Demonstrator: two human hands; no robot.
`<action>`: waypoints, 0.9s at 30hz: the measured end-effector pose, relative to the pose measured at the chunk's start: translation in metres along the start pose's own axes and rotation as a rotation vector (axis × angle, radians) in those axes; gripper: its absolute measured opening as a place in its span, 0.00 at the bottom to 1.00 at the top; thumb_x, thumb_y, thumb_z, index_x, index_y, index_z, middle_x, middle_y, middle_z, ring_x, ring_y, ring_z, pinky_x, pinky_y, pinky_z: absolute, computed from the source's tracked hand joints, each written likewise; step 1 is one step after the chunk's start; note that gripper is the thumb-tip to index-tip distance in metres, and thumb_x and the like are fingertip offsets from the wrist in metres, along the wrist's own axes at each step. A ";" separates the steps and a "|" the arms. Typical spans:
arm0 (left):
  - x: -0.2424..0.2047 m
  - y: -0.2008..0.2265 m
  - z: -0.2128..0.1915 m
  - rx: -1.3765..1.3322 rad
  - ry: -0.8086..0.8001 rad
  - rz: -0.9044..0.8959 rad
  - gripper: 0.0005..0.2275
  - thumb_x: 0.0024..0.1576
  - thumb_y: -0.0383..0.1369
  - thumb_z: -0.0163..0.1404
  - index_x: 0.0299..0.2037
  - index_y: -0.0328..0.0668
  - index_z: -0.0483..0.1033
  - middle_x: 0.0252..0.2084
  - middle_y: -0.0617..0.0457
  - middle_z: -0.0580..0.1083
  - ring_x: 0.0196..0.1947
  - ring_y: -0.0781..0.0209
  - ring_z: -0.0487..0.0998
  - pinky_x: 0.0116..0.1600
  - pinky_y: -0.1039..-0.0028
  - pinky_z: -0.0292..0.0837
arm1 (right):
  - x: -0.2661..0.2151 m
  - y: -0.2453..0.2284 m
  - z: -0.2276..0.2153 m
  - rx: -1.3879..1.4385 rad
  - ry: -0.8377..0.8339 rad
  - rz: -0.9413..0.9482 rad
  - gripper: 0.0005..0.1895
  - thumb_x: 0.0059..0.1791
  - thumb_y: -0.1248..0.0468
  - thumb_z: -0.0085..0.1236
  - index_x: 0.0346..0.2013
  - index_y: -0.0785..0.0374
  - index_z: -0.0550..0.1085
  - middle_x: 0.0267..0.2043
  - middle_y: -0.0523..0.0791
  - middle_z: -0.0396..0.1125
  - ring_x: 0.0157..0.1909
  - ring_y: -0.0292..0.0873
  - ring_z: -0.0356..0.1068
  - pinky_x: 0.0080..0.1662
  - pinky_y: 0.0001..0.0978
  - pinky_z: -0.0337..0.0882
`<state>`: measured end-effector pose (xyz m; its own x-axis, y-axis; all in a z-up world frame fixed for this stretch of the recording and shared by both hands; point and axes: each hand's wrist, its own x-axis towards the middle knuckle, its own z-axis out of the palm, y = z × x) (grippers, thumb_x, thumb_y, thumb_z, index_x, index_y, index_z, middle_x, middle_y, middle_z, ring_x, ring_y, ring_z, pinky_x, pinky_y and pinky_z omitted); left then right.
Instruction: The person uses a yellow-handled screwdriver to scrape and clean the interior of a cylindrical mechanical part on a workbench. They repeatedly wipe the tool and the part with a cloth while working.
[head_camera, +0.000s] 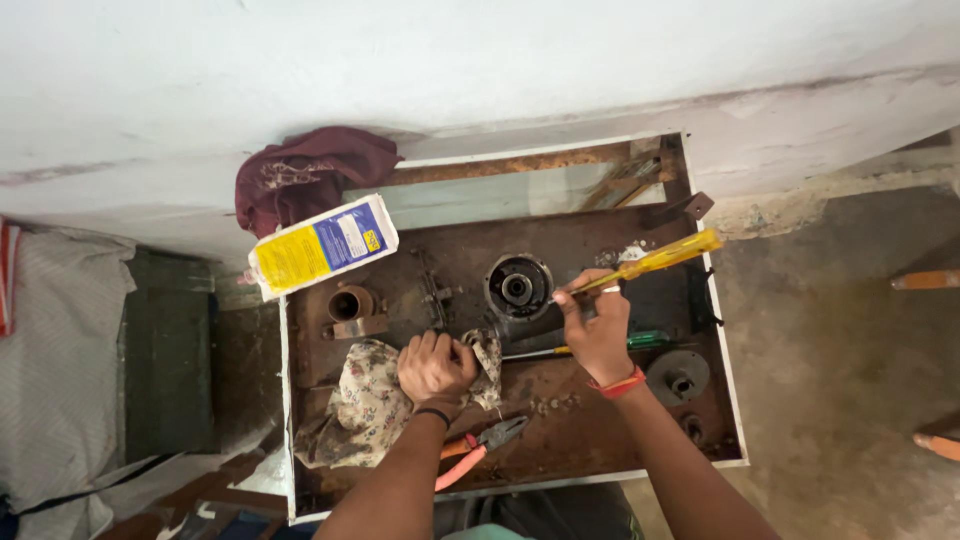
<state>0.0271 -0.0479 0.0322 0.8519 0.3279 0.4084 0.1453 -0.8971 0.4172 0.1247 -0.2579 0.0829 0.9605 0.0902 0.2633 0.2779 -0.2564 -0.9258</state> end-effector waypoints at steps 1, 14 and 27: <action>0.000 0.000 0.000 0.000 -0.012 0.000 0.09 0.46 0.30 0.54 0.16 0.43 0.68 0.22 0.50 0.69 0.25 0.50 0.72 0.31 0.61 0.66 | -0.001 0.000 0.000 -0.003 0.005 0.014 0.13 0.51 0.74 0.62 0.44 0.66 0.66 0.33 0.45 0.72 0.36 0.33 0.72 0.41 0.25 0.72; -0.003 -0.002 0.004 0.010 0.011 0.016 0.08 0.46 0.29 0.53 0.16 0.42 0.70 0.22 0.49 0.70 0.25 0.50 0.72 0.32 0.61 0.67 | -0.002 0.006 0.001 -0.015 0.007 0.038 0.13 0.50 0.74 0.63 0.43 0.65 0.67 0.32 0.44 0.71 0.34 0.34 0.71 0.38 0.25 0.70; -0.002 -0.005 0.006 0.011 0.011 0.029 0.10 0.48 0.29 0.52 0.15 0.42 0.69 0.21 0.48 0.69 0.24 0.50 0.71 0.31 0.61 0.67 | -0.004 0.008 0.001 -0.129 -0.023 -0.066 0.13 0.47 0.73 0.65 0.41 0.65 0.69 0.32 0.46 0.71 0.35 0.35 0.72 0.39 0.26 0.71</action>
<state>0.0275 -0.0458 0.0243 0.8501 0.3051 0.4292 0.1263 -0.9094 0.3963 0.1230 -0.2595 0.0740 0.9398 0.1328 0.3149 0.3417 -0.3704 -0.8637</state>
